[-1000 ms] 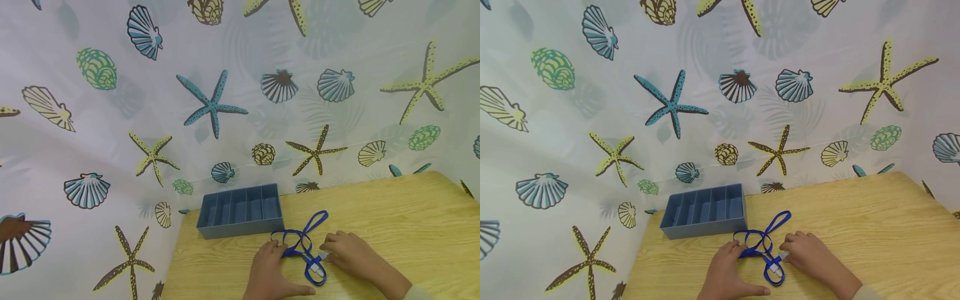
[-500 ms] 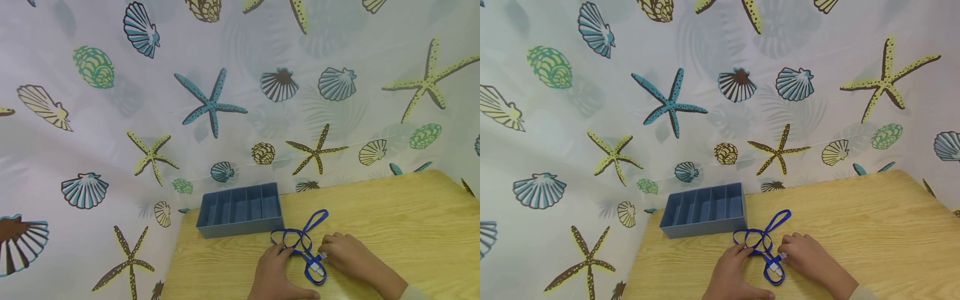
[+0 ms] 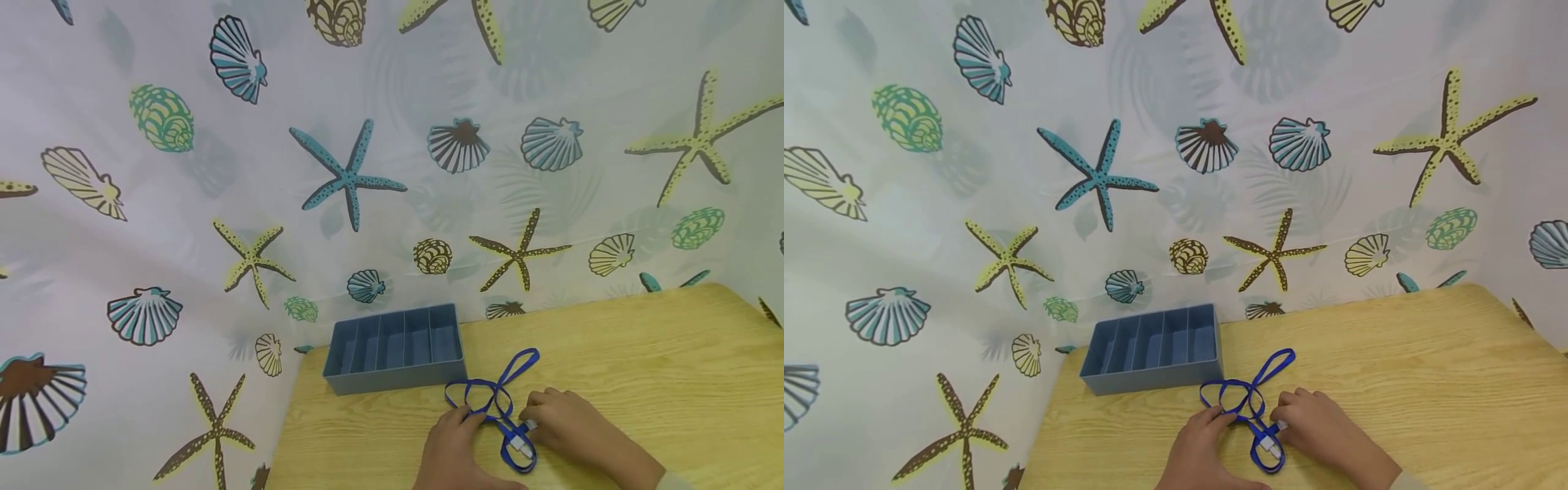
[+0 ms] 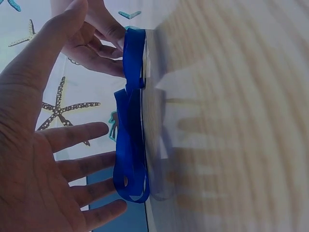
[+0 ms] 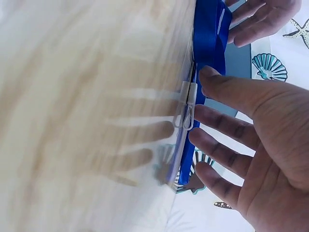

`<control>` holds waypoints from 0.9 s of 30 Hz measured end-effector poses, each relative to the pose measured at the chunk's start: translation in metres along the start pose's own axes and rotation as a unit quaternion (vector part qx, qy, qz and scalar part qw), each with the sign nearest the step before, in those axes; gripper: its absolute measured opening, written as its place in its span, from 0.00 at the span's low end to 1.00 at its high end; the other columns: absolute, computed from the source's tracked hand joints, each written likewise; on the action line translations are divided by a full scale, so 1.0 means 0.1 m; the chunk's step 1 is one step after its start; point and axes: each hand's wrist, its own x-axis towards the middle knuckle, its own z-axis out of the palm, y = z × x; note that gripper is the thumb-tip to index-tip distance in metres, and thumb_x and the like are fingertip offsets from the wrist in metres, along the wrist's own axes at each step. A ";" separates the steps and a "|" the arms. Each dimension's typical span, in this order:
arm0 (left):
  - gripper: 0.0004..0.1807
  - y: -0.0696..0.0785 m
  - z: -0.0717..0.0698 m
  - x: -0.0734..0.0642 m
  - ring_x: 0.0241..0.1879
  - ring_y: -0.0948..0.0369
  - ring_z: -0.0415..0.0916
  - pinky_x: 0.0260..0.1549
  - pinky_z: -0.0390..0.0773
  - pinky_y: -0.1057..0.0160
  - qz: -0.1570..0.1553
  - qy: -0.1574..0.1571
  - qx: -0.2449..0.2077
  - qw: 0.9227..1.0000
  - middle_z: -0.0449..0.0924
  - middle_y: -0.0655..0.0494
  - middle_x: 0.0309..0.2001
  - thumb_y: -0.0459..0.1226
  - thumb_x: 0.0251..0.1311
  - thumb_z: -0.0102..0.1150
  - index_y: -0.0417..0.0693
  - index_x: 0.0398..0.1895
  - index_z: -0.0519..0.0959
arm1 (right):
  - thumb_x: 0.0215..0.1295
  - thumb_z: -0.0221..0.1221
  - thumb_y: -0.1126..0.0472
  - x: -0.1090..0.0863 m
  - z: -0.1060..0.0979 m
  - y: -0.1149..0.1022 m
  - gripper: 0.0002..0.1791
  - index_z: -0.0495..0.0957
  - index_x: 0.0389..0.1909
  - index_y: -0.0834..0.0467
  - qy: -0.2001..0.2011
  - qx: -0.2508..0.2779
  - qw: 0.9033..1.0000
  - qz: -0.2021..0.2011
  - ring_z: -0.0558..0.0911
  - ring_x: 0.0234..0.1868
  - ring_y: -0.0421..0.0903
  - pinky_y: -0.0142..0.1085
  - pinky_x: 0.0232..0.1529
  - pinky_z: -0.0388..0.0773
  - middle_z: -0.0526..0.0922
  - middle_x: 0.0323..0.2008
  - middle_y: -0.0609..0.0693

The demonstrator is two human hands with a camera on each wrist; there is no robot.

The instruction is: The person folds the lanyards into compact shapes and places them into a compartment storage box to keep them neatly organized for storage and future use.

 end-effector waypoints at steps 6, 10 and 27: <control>0.56 0.00 0.01 0.00 0.69 0.50 0.76 0.63 0.79 0.42 0.004 0.001 0.005 1.000 0.77 0.56 0.70 0.78 0.36 0.73 0.65 0.70 0.79 | 0.58 0.77 0.51 0.01 0.02 0.01 0.10 0.90 0.40 0.44 -0.003 -0.007 1.000 -0.008 0.79 0.38 0.38 0.37 0.33 0.76 0.83 0.38 0.35; 0.55 0.01 0.01 -0.01 0.70 0.49 0.76 0.63 0.79 0.41 0.003 0.006 0.002 1.000 0.77 0.55 0.71 0.80 0.38 0.71 0.64 0.70 0.80 | 0.57 0.77 0.51 0.02 0.03 0.00 0.10 0.90 0.39 0.44 -0.003 -0.007 1.000 -0.007 0.78 0.37 0.38 0.38 0.33 0.77 0.82 0.37 0.35; 0.52 0.12 -0.01 -0.01 0.67 0.54 0.77 0.65 0.79 0.43 -0.001 0.043 -0.006 0.999 0.80 0.60 0.67 0.83 0.43 0.63 0.62 0.66 0.83 | 0.53 0.78 0.58 0.05 0.00 0.01 0.08 0.89 0.33 0.45 -0.005 0.006 1.000 -0.019 0.74 0.31 0.33 0.35 0.29 0.72 0.77 0.31 0.33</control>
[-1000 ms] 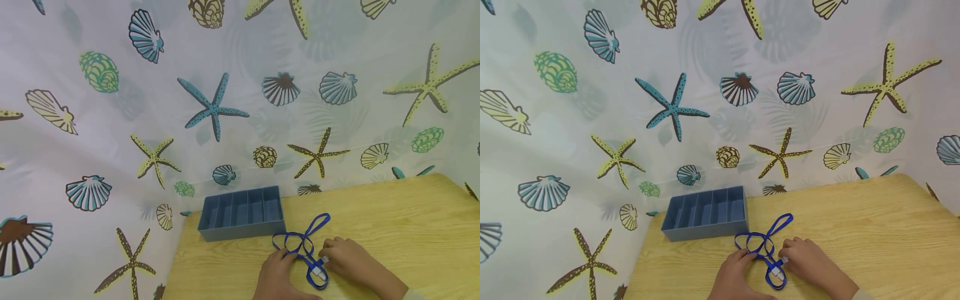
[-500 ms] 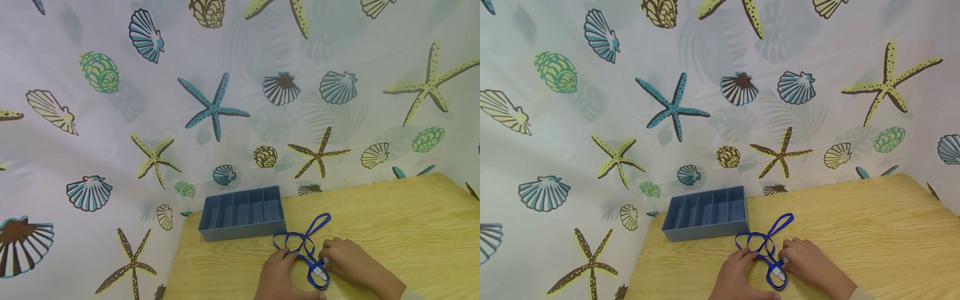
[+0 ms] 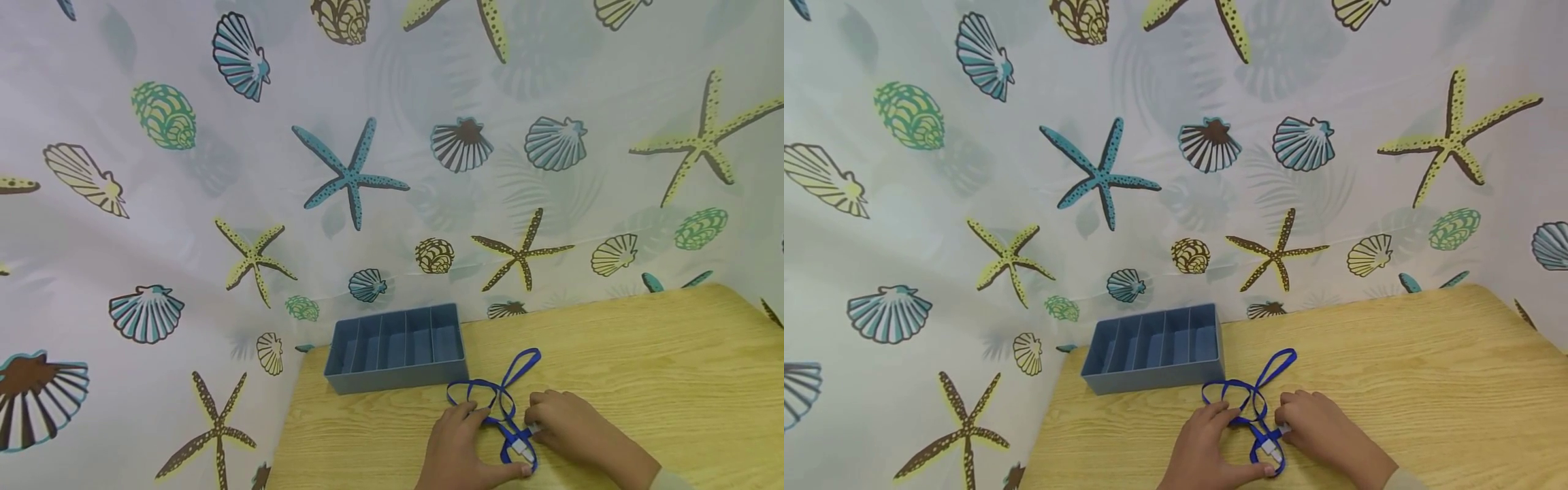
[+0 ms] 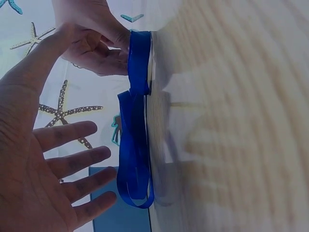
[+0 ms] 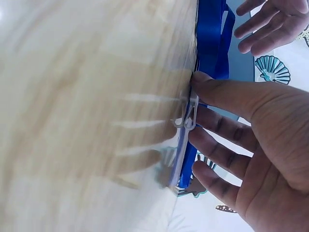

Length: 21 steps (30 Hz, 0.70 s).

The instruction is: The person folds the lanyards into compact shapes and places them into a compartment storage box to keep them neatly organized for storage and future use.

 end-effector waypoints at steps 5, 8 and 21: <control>0.51 0.00 -0.01 0.00 0.65 0.56 0.77 0.63 0.80 0.45 0.012 0.006 0.004 1.000 0.81 0.62 0.65 0.82 0.46 0.63 0.61 0.65 0.83 | 0.55 0.77 0.57 0.00 -0.01 -0.01 0.09 0.88 0.35 0.46 0.011 -0.017 1.000 -0.003 0.76 0.31 0.35 0.35 0.30 0.74 0.79 0.32 0.35; 0.50 -0.01 -0.01 0.00 0.64 0.57 0.78 0.62 0.80 0.45 0.018 0.009 0.003 1.000 0.81 0.62 0.65 0.81 0.47 0.63 0.61 0.65 0.83 | 0.56 0.76 0.57 0.00 -0.02 -0.02 0.08 0.88 0.36 0.46 0.018 -0.031 0.999 -0.004 0.77 0.31 0.37 0.35 0.30 0.75 0.81 0.32 0.36; 0.41 0.07 -0.04 0.02 0.59 0.59 0.81 0.58 0.83 0.48 0.085 0.072 0.003 0.994 0.85 0.63 0.58 0.74 0.58 0.63 0.57 0.63 0.85 | 0.60 0.77 0.53 0.02 -0.22 -0.11 0.09 0.88 0.39 0.45 0.058 -0.058 0.997 0.000 0.80 0.36 0.38 0.37 0.34 0.77 0.84 0.36 0.36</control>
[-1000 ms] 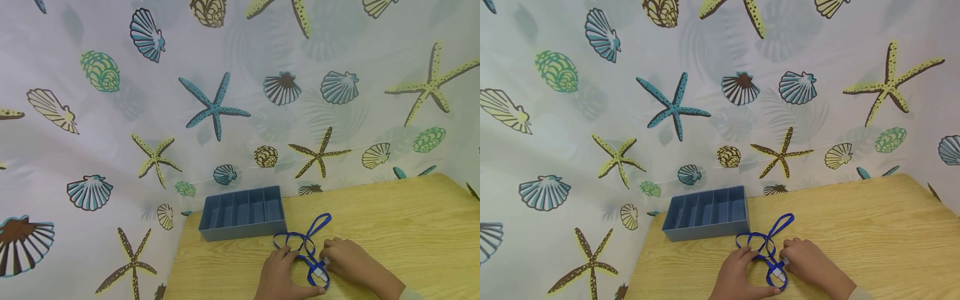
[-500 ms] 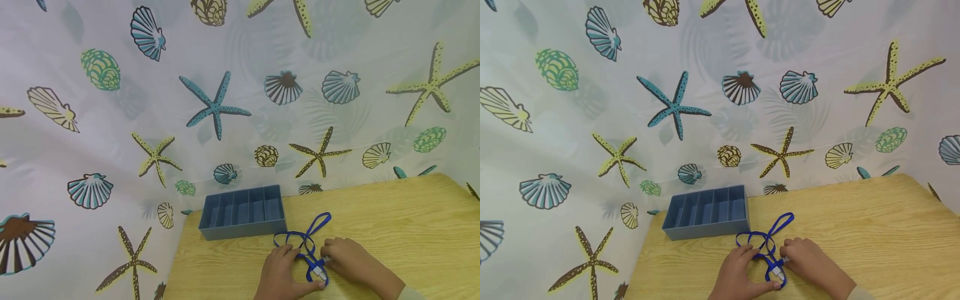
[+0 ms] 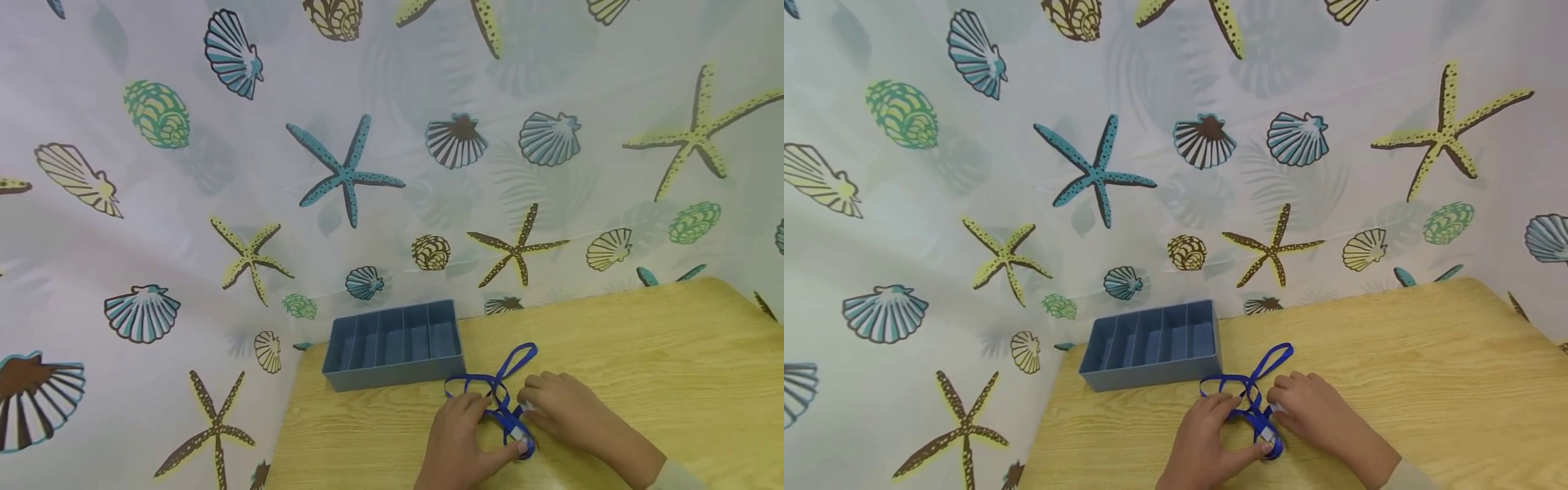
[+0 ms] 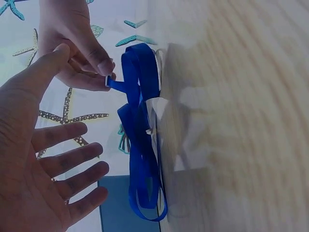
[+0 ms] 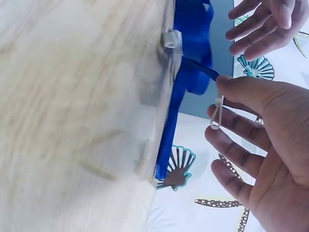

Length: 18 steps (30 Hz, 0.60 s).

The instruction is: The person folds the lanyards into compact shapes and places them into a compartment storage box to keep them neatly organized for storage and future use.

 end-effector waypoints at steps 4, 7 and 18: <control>0.38 0.03 -0.02 0.01 0.59 0.59 0.82 0.58 0.83 0.49 0.020 0.023 0.005 1.000 0.85 0.61 0.59 0.71 0.62 0.64 0.56 0.62 0.85 | 0.59 0.77 0.54 0.00 -0.06 -0.01 0.10 0.88 0.40 0.45 0.040 -0.010 0.999 -0.005 0.82 0.38 0.39 0.40 0.37 0.81 0.85 0.38 0.37; 0.35 0.05 -0.04 0.03 0.59 0.60 0.82 0.56 0.84 0.50 0.027 0.031 0.011 0.999 0.85 0.61 0.58 0.70 0.64 0.62 0.56 0.61 0.85 | 0.56 0.79 0.55 0.02 -0.09 -0.01 0.13 0.88 0.41 0.46 0.077 -0.021 0.997 -0.019 0.83 0.38 0.40 0.43 0.38 0.83 0.86 0.39 0.38; 0.32 0.07 -0.04 0.10 0.57 0.62 0.84 0.55 0.85 0.53 0.073 0.109 -0.009 0.991 0.88 0.60 0.56 0.64 0.71 0.59 0.52 0.63 0.83 | 0.52 0.80 0.56 0.08 -0.21 -0.05 0.18 0.88 0.45 0.48 0.168 -0.037 0.984 -0.039 0.87 0.44 0.46 0.50 0.45 0.84 0.89 0.43 0.42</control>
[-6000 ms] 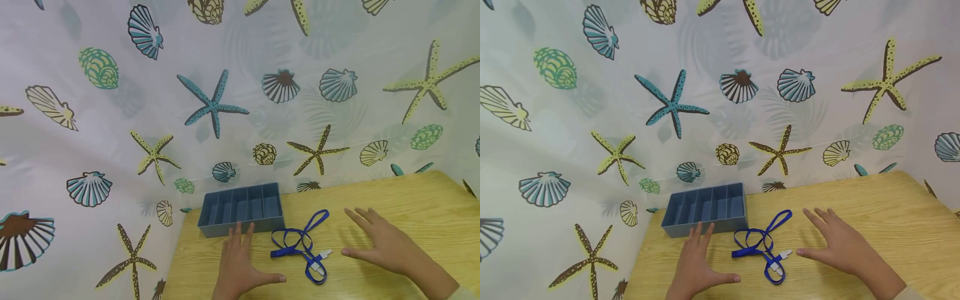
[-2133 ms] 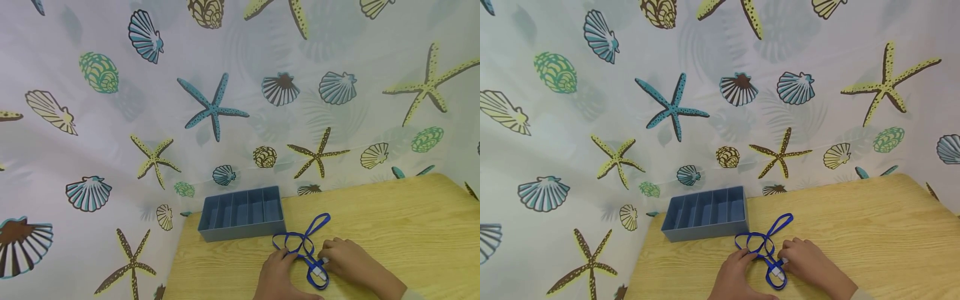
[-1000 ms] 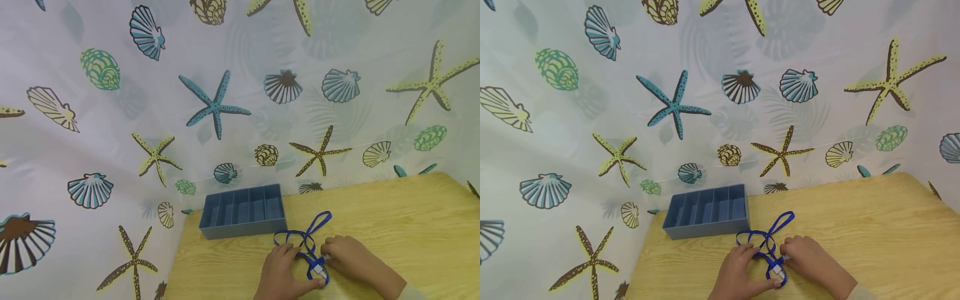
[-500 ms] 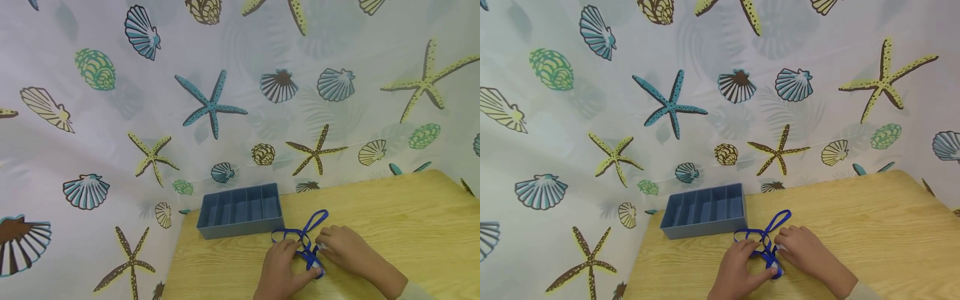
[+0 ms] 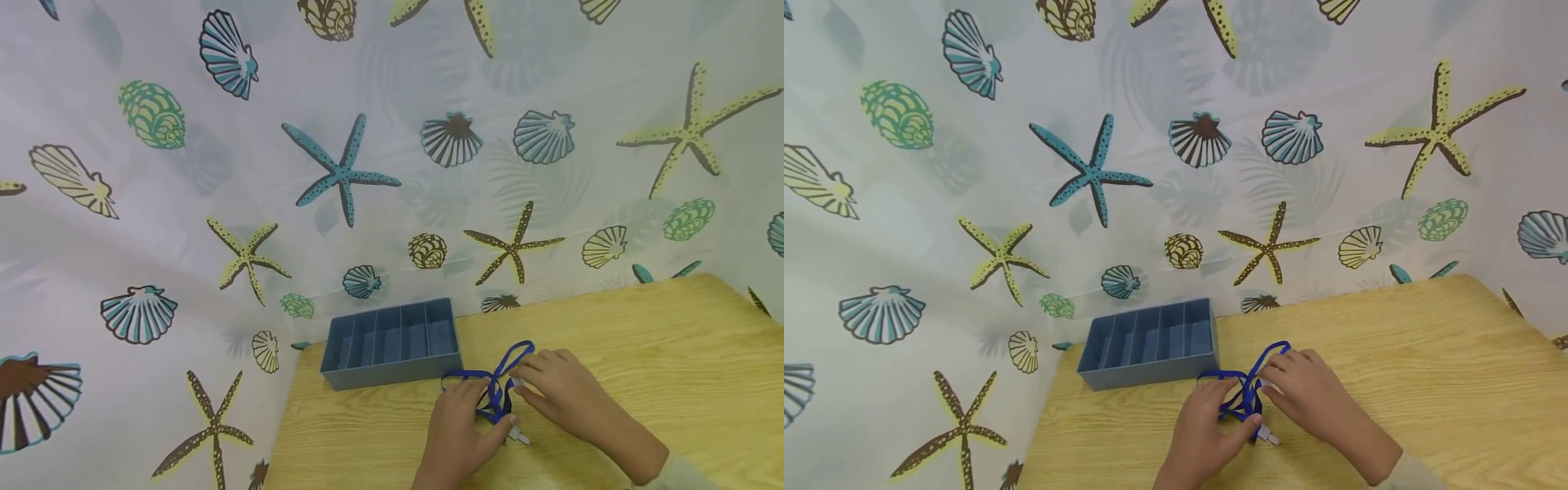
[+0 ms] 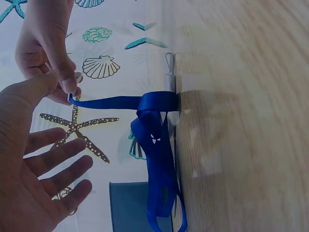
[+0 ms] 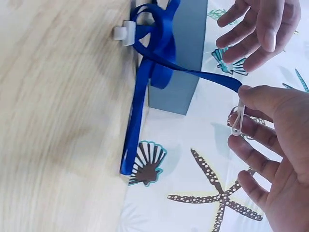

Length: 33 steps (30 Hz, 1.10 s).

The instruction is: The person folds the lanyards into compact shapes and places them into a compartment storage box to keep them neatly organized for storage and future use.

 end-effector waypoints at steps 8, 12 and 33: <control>0.27 0.04 -0.01 0.06 0.54 0.63 0.85 0.54 0.85 0.56 0.009 0.026 -0.006 1.000 0.88 0.60 0.54 0.60 0.74 0.60 0.52 0.61 0.83 | 0.84 0.32 0.34 0.09 -0.09 -0.06 0.38 0.88 0.44 0.48 0.039 0.013 0.999 -0.017 0.86 0.44 0.45 0.52 0.48 0.81 0.88 0.41 0.40; 0.24 0.05 0.00 0.06 0.52 0.64 0.85 0.52 0.85 0.57 0.011 0.034 -0.006 0.999 0.88 0.61 0.52 0.57 0.73 0.64 0.52 0.59 0.84 | 0.84 0.32 0.35 0.13 -0.15 -0.12 0.37 0.89 0.44 0.48 0.050 0.013 0.998 -0.026 0.85 0.43 0.43 0.52 0.46 0.81 0.88 0.40 0.40; 0.08 0.09 0.00 0.23 0.44 0.65 0.85 0.46 0.84 0.66 0.047 0.088 -0.034 0.994 0.90 0.59 0.46 0.41 0.76 0.63 0.50 0.50 0.88 | 0.83 0.51 0.41 0.24 -0.24 -0.23 0.21 0.88 0.42 0.47 0.090 0.040 0.994 -0.041 0.83 0.42 0.41 0.49 0.47 0.78 0.86 0.40 0.37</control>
